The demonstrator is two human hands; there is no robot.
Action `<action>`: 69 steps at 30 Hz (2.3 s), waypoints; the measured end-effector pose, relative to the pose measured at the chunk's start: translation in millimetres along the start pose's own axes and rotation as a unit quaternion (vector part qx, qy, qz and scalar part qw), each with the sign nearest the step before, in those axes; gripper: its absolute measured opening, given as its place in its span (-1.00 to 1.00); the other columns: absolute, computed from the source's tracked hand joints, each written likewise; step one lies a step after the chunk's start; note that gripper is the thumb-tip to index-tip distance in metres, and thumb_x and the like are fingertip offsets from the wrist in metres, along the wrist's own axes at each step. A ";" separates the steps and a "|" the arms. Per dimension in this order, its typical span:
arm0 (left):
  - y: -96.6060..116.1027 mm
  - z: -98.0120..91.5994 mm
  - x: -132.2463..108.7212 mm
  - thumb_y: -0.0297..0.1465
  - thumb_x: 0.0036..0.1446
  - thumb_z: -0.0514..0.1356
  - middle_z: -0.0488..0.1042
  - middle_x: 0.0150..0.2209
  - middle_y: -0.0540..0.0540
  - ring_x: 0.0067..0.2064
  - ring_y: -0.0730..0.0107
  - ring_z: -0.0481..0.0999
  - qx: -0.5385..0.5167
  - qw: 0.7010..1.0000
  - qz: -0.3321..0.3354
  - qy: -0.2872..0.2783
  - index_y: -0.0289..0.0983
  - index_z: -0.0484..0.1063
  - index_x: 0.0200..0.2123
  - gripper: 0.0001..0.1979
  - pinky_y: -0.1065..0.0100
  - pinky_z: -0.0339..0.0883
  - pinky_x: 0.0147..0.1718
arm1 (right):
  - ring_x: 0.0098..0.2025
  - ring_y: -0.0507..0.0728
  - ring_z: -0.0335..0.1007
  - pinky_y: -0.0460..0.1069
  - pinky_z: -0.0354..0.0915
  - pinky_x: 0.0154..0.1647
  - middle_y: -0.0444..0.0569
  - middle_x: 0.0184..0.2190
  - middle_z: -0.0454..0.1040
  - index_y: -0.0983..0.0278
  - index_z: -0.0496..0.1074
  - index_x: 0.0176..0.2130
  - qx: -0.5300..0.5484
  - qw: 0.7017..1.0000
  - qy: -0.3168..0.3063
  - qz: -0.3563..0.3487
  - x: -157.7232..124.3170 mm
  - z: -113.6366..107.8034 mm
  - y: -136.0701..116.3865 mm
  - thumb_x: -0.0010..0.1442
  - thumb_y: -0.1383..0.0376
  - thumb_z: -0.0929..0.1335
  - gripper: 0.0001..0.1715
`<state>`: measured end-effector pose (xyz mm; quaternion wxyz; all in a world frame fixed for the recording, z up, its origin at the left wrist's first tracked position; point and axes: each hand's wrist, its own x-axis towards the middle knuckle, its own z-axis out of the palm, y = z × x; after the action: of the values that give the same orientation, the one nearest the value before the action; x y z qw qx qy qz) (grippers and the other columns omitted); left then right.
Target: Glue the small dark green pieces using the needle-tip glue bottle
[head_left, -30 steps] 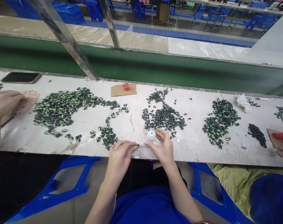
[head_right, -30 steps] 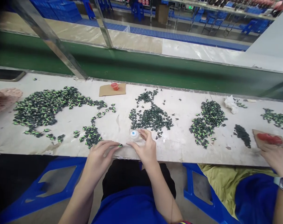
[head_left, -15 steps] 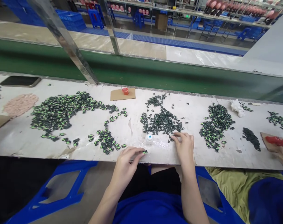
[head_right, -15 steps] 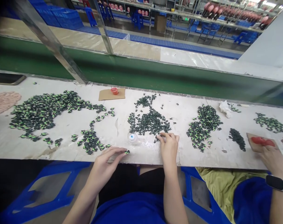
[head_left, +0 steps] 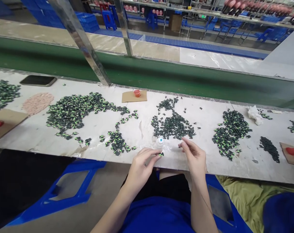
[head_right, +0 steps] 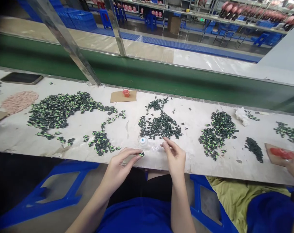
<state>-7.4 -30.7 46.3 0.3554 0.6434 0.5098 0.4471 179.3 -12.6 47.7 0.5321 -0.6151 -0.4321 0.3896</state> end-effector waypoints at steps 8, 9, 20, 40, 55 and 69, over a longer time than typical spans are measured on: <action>2.9 2.5 -1.2 -0.44 0.16 0.21 0.60 -0.21 -0.14 -0.15 0.27 0.57 -0.029 0.999 0.010 -0.008 -0.24 0.55 -0.13 -0.79 0.29 0.47 -0.17 | -0.31 0.17 0.55 -0.04 0.36 -0.45 0.05 -0.39 0.62 0.26 0.56 -0.27 0.102 0.990 -0.077 0.055 -5.2 3.4 -0.2 0.05 0.05 0.43 -0.65; 3.5 2.4 -1.9 -0.44 0.16 0.21 0.60 -0.21 -0.13 -0.14 0.27 0.57 -0.036 0.999 0.004 -0.013 -0.23 0.56 -0.13 -0.79 0.30 0.46 -0.16 | -0.30 0.17 0.55 -0.04 0.36 -0.44 0.05 -0.38 0.61 0.26 0.56 -0.26 0.102 0.989 -0.090 0.060 -4.7 1.0 0.1 0.05 0.05 0.43 -0.64; 9.7 9.6 -0.8 -0.42 0.15 0.21 0.60 -0.24 -0.11 -0.15 0.27 0.57 -0.075 0.996 -0.027 -0.036 -0.20 0.58 -0.21 -0.83 0.29 0.46 -0.13 | -0.22 0.19 0.54 0.02 0.40 -0.28 0.04 -0.35 0.63 0.24 0.51 -0.27 0.058 0.986 -0.145 0.061 -7.5 -7.8 5.8 0.06 0.06 0.43 -0.67; 6.5 17.0 1.2 -0.50 0.19 0.17 0.60 -0.27 -0.13 -0.22 0.27 0.55 0.038 0.995 0.096 0.013 -0.25 0.53 -0.18 -0.83 0.26 0.46 -0.23 | -0.35 0.11 0.47 -0.02 0.43 -0.37 -0.05 -0.42 0.55 0.24 0.49 -0.43 0.118 0.988 -0.057 0.079 -35.3 26.6 1.7 -0.01 0.06 0.47 -0.69; 18.1 18.2 -2.0 -0.54 0.17 0.18 0.58 -0.34 -0.12 -0.25 0.31 0.52 -0.026 0.996 0.079 0.040 -0.27 0.54 -0.26 -0.85 0.32 0.43 -0.25 | -0.37 0.08 0.39 -0.03 0.37 -0.30 -0.09 -0.47 0.43 0.24 0.37 -0.47 0.105 0.994 0.025 0.004 -46.8 44.1 1.5 0.05 0.09 0.44 -0.70; 14.5 5.2 2.0 -0.50 0.17 0.15 0.58 -0.26 -0.14 -0.17 0.27 0.54 -0.018 0.997 0.045 -0.054 -0.25 0.51 -0.23 -0.85 0.27 0.45 -0.18 | -0.32 0.12 0.53 0.06 0.51 -0.22 -0.02 -0.33 0.58 0.22 0.51 -0.16 -0.001 0.994 -0.103 -0.043 -38.2 9.7 1.3 0.04 0.27 0.46 -0.70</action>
<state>2.5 -32.1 58.2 0.3736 0.6824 0.4520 0.4365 158.0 -45.8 45.9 0.5005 -0.5533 -0.5113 0.4266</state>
